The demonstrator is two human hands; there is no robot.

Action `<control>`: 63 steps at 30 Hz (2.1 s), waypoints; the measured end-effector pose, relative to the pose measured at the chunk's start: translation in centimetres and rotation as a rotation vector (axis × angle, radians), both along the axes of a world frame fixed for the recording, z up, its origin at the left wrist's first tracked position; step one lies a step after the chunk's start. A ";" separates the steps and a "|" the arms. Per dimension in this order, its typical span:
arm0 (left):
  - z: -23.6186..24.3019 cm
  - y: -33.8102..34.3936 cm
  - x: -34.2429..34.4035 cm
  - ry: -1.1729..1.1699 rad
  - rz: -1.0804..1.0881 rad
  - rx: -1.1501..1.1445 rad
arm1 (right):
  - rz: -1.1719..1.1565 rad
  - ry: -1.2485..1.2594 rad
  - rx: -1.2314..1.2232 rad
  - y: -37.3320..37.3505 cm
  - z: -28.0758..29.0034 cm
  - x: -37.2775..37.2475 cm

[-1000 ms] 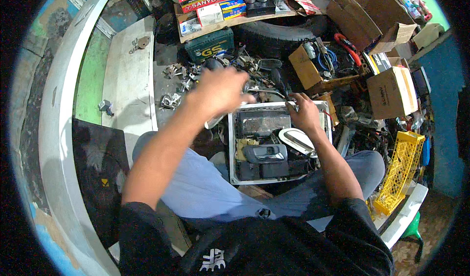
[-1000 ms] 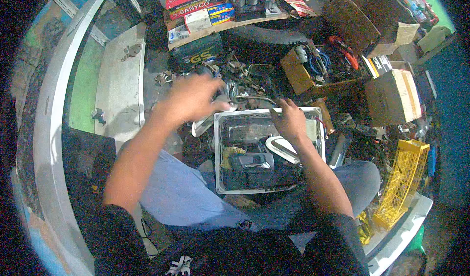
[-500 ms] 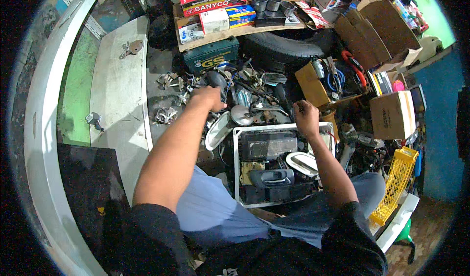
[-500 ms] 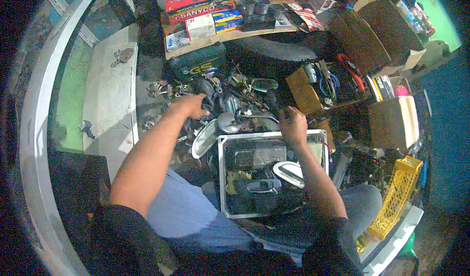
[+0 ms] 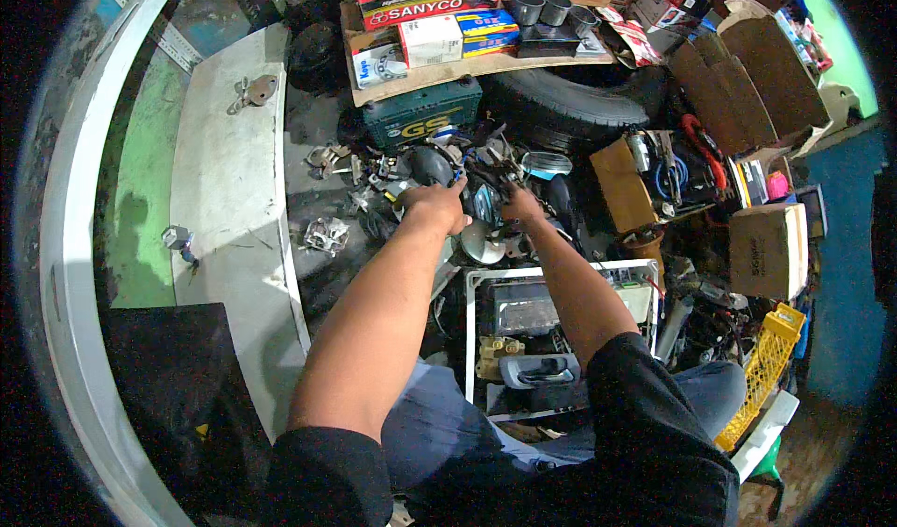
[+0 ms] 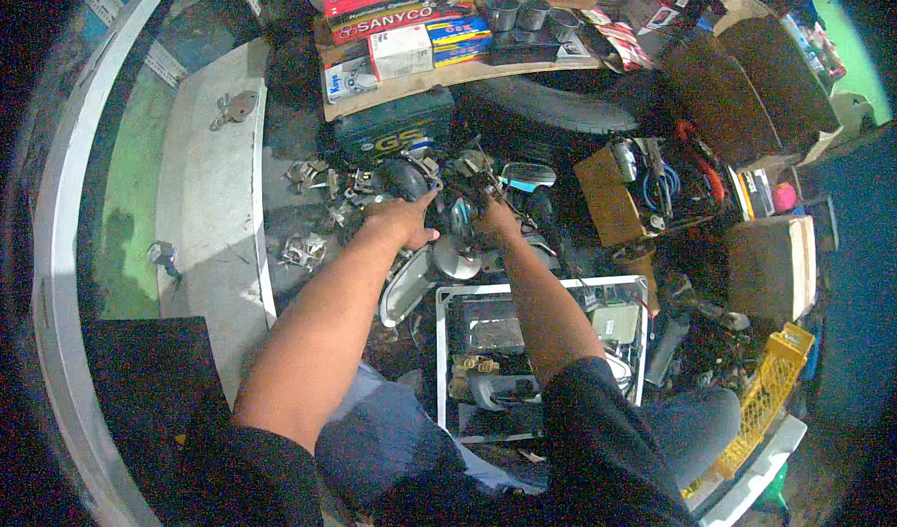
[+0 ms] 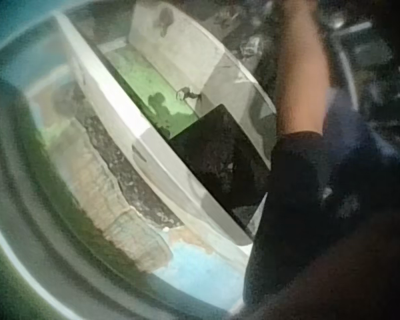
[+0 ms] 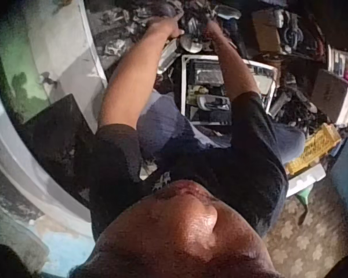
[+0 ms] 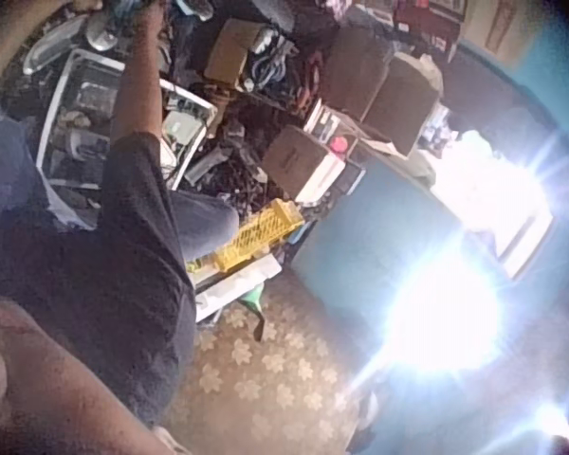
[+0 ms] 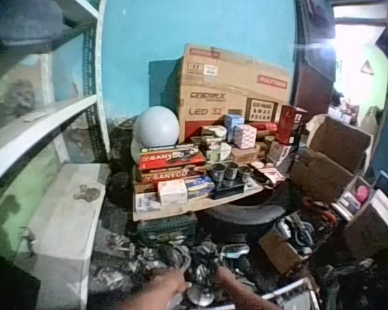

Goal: The person sits on the floor in a cluttered workshop and works on the internal components of a disassembled white appliance. They handle various wires, connectors, and mechanical parts, moving them around within the chassis and occasionally placing them into a yellow crate. The person also handles a black cylindrical component and a white plastic part, seemingly organizing or inspecting the internal assembly.

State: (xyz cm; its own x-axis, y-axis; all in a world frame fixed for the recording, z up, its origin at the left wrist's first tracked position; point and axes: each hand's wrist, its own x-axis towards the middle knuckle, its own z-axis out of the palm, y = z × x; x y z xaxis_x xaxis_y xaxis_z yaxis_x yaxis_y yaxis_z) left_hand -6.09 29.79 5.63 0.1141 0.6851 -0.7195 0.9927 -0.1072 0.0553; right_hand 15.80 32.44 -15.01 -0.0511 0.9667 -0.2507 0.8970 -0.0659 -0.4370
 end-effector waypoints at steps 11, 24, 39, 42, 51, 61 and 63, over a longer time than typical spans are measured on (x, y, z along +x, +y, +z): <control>0.9 -0.8 -0.9 -0.030 -0.021 0.087 | 0.009 0.229 0.102 -3.7 10.5 0.4; 8.2 -4.1 6.8 -0.768 -0.570 0.633 | 0.017 0.307 0.367 -21.3 34.6 14.3; 8.2 -15.5 15.0 -0.887 0.004 0.632 | -0.303 0.436 0.640 -24.4 36.2 20.2; 5.3 -17.3 16.4 -0.819 0.011 0.416 | -0.407 0.504 0.662 -24.3 35.5 21.7; 7.2 -15.6 20.8 -1.170 0.281 1.097 | -0.395 0.114 0.478 -25.6 34.9 23.1; 4.5 -16.7 19.0 -1.159 -0.101 0.481 | -0.444 0.091 0.502 -28.5 35.0 21.4; 5.3 -17.4 19.4 -1.200 -0.072 0.178 | -0.533 0.104 0.515 -29.2 34.1 21.4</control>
